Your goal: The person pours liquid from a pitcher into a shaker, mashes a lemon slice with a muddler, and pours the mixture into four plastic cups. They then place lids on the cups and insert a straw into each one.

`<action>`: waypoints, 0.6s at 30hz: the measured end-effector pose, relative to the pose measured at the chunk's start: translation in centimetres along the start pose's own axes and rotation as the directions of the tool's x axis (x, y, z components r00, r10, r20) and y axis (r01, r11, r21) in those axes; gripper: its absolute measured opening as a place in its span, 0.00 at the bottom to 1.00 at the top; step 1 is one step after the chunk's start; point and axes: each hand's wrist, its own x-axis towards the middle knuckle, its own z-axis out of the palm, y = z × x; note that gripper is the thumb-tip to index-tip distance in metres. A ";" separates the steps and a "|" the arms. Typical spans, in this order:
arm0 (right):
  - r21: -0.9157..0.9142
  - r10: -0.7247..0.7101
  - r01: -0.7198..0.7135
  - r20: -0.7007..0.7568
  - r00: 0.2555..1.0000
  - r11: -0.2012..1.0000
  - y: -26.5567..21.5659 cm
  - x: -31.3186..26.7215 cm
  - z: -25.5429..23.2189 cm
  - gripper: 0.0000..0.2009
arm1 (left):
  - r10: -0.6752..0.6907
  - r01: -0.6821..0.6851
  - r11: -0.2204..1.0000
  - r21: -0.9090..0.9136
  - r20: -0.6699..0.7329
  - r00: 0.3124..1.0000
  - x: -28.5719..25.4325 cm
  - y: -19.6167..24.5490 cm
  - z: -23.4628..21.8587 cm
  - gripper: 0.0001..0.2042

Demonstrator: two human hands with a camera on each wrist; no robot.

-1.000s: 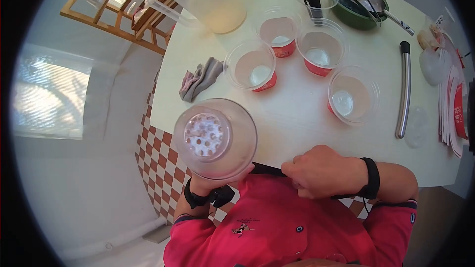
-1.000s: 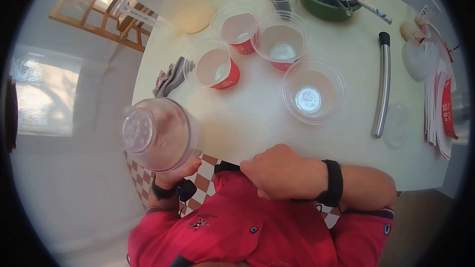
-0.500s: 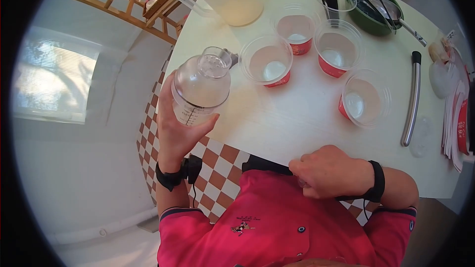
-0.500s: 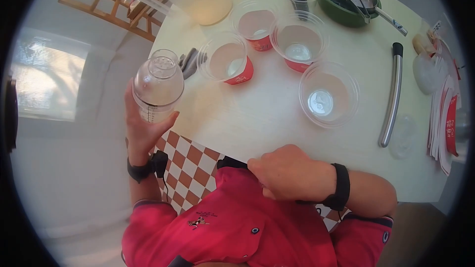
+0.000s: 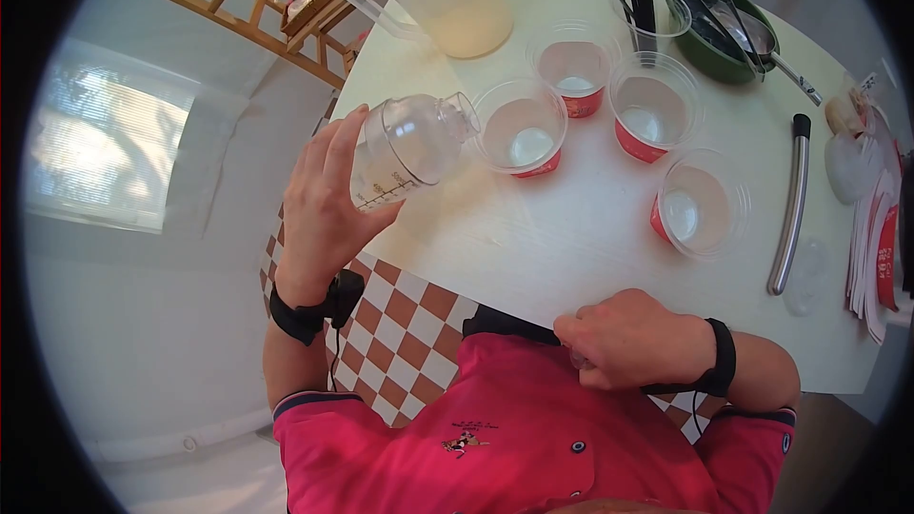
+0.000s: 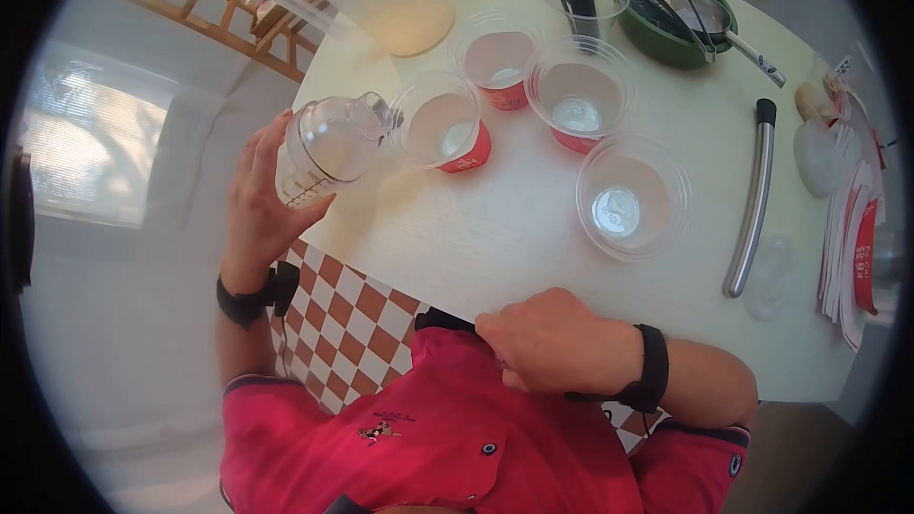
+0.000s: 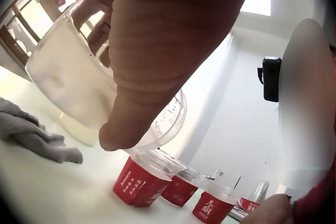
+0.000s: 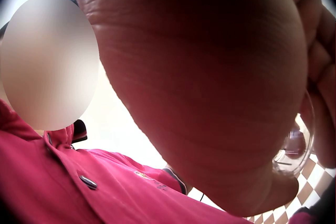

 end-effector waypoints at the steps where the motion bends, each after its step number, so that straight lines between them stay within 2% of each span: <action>1: -0.001 0.000 0.000 0.001 1.000 1.000 0.0 0.0 0.0 0.12 | 0.016 -0.016 1.000 0.017 0.000 1.000 0.2 0.0 -0.1 0.46; 5: -0.010 -0.003 0.003 -0.008 1.000 1.000 0.1 0.0 0.1 0.12 | 0.059 -0.059 0.997 0.044 0.004 0.998 0.7 0.2 -0.4 0.46; 18: -0.006 -0.019 0.019 -0.027 0.999 1.000 0.4 0.1 0.4 0.11 | 0.072 -0.074 0.994 0.084 0.026 0.997 0.9 0.4 -0.6 0.45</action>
